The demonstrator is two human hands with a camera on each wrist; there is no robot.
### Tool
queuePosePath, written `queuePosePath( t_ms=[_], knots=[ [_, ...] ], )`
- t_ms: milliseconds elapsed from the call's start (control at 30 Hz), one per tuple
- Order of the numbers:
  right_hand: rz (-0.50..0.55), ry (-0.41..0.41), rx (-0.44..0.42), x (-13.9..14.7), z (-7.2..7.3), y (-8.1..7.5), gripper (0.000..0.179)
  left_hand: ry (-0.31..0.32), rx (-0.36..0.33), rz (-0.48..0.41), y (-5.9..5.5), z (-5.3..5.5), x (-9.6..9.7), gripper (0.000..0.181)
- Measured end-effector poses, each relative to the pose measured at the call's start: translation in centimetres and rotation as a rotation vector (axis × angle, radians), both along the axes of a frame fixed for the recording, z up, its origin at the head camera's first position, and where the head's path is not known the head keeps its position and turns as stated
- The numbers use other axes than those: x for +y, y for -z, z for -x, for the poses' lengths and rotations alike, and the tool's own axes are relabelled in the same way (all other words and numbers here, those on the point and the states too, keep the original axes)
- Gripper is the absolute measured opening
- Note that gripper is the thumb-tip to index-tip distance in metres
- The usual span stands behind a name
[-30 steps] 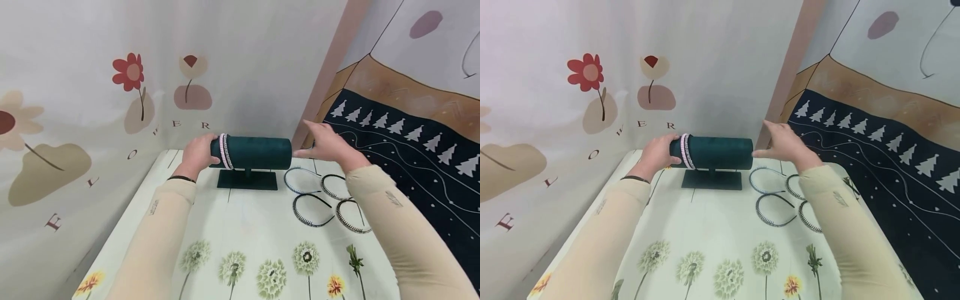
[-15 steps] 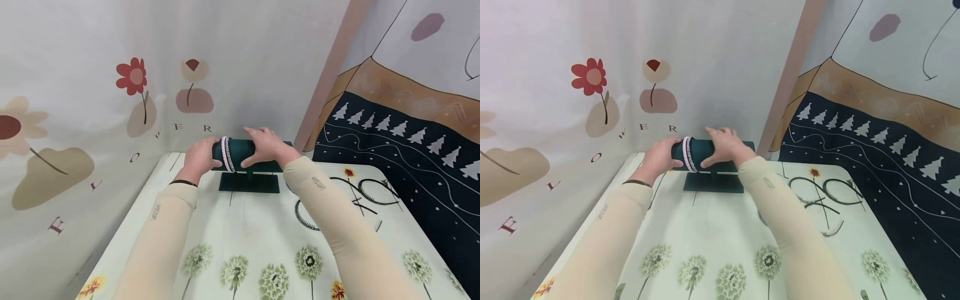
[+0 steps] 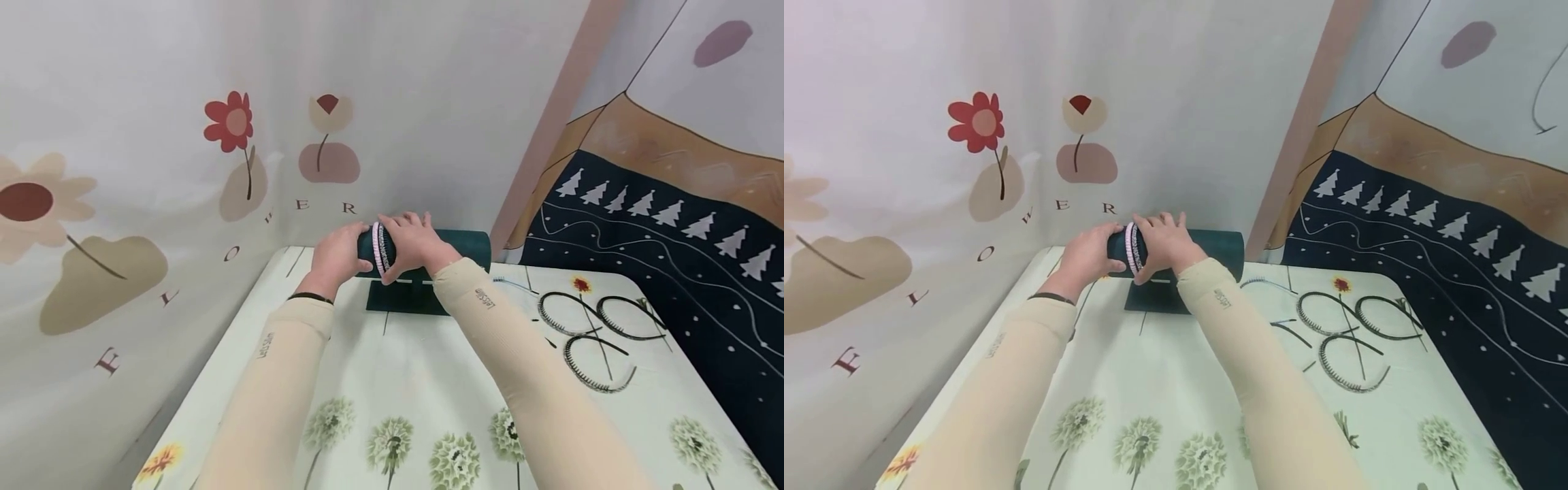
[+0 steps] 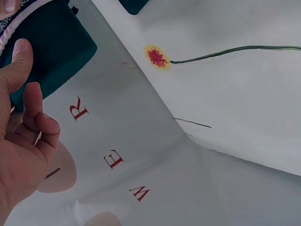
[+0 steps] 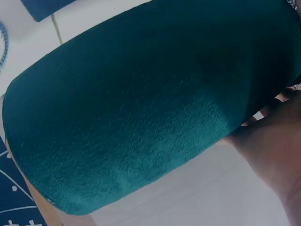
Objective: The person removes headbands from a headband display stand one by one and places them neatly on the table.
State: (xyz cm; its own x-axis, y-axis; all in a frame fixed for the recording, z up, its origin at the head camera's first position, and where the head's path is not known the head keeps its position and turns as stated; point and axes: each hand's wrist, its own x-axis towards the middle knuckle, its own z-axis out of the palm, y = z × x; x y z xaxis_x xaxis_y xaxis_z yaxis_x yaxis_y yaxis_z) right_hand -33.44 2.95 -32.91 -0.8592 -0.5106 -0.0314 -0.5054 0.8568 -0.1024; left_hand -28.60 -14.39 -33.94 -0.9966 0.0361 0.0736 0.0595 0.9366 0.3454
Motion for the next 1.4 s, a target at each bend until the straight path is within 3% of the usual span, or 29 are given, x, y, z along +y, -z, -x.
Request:
queuePosePath(
  t_ms=[333,667,1400],
  knots=[
    [-0.061,0.01,0.024,-0.2,0.0,-0.3,0.128,0.008,0.001,0.0,-0.1,0.1,0.1,0.085],
    [-0.049,0.028,0.0,0.5,0.4,-0.4,0.126,0.0,-0.002,-0.011,-0.1,0.1,0.1,0.084],
    [0.044,0.07,-0.057,5.6,0.6,-0.6,0.126,-0.008,-0.008,-0.006,-0.2,0.2,0.3,0.086]
  ],
)
